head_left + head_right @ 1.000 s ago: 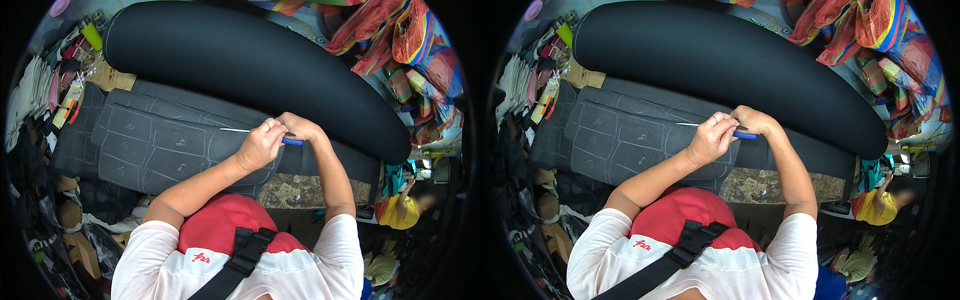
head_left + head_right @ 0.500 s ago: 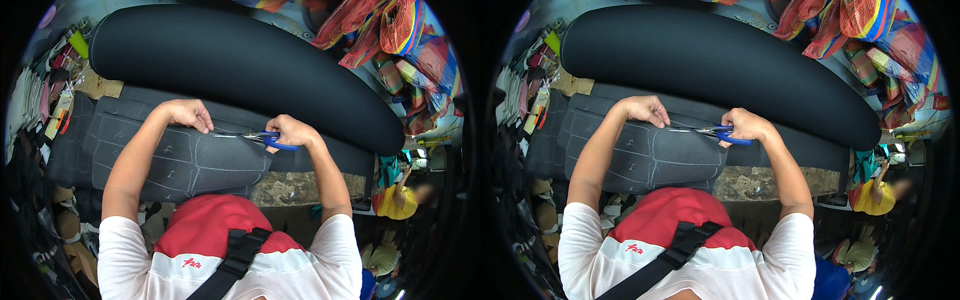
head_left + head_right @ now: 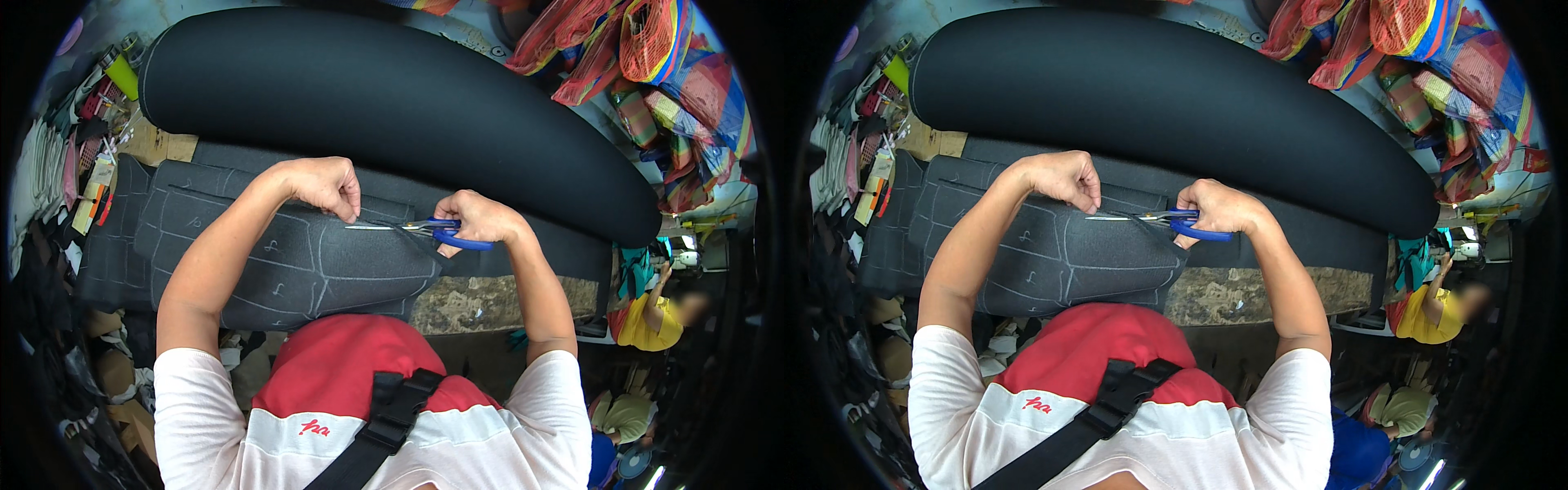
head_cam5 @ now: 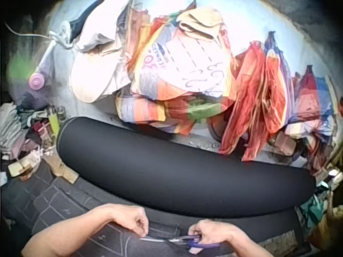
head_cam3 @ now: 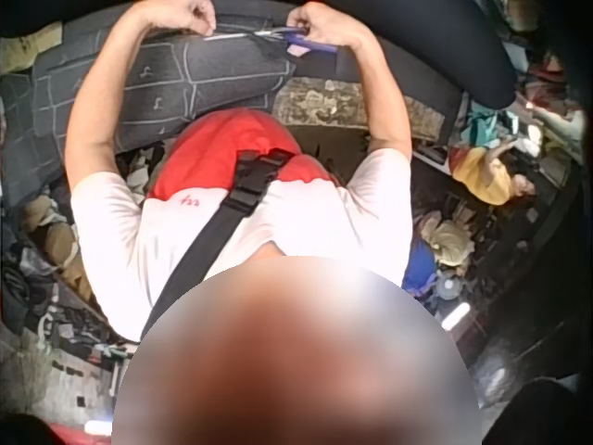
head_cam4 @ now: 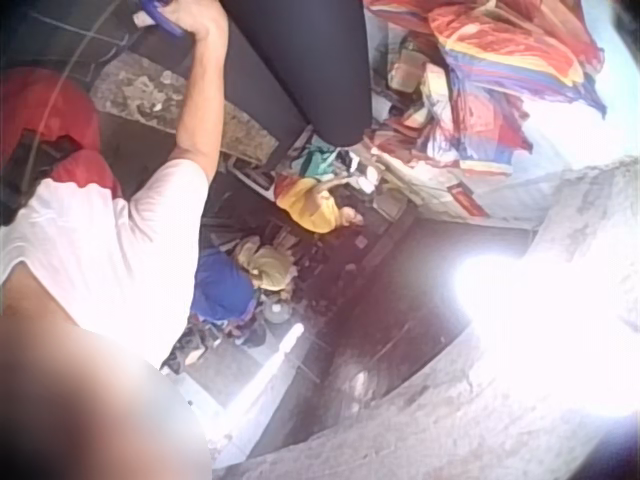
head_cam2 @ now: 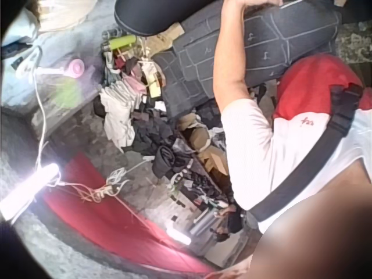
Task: The person marks a large roll of black fabric with a white marker, then uses scissors to cut along the marked lines. They separate the cut piece, fold it, and place it on the table. The person also handles a notebook and other fabric pieces during the process.
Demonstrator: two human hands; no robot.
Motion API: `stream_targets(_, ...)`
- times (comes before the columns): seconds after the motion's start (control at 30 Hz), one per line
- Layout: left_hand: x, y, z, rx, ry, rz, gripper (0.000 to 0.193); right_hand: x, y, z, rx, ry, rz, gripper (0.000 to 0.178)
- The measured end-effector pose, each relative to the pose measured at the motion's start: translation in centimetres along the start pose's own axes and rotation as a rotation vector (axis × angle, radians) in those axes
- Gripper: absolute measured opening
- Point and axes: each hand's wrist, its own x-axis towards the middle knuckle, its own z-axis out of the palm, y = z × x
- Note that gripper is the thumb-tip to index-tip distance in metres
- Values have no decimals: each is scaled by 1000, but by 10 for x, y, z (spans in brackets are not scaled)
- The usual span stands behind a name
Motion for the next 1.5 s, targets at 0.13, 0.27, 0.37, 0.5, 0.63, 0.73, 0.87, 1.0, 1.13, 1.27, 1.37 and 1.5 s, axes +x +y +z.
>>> stream_targets(0.13,-3,6,-6,-65,-40,-36,13,-3,-4,4,22,53,22,41)
stream_targets(0.27,-3,12,-10,-25,-61,-34,12,-7,-8,7,18,93,34,39)
stream_targets(0.37,-2,16,-11,64,-73,-7,12,-9,-11,7,42,91,42,40)
stream_targets(0.5,-2,20,-10,99,-73,26,12,-5,-19,10,32,91,-9,38)
stream_targets(0.63,-3,22,-8,146,-51,41,13,2,-28,12,13,93,-17,38)
stream_targets(0.73,-9,19,-8,137,-6,38,13,4,-32,13,10,98,44,39)
stream_targets(0.87,-14,14,-3,141,97,97,12,8,-36,15,2,104,30,40)
stream_targets(1.0,-12,13,7,167,114,159,12,26,-43,22,-61,101,-58,43)
stream_targets(1.13,-14,8,7,123,192,152,12,31,-48,24,-33,61,27,46)
stream_targets(1.27,-20,8,11,120,330,154,12,35,-54,24,-71,40,7,49)
stream_targets(1.37,-24,14,33,294,636,195,10,45,-59,29,-124,82,-49,51)
stream_targets(1.5,-28,22,78,312,980,71,9,51,-65,33,-100,142,-66,50)
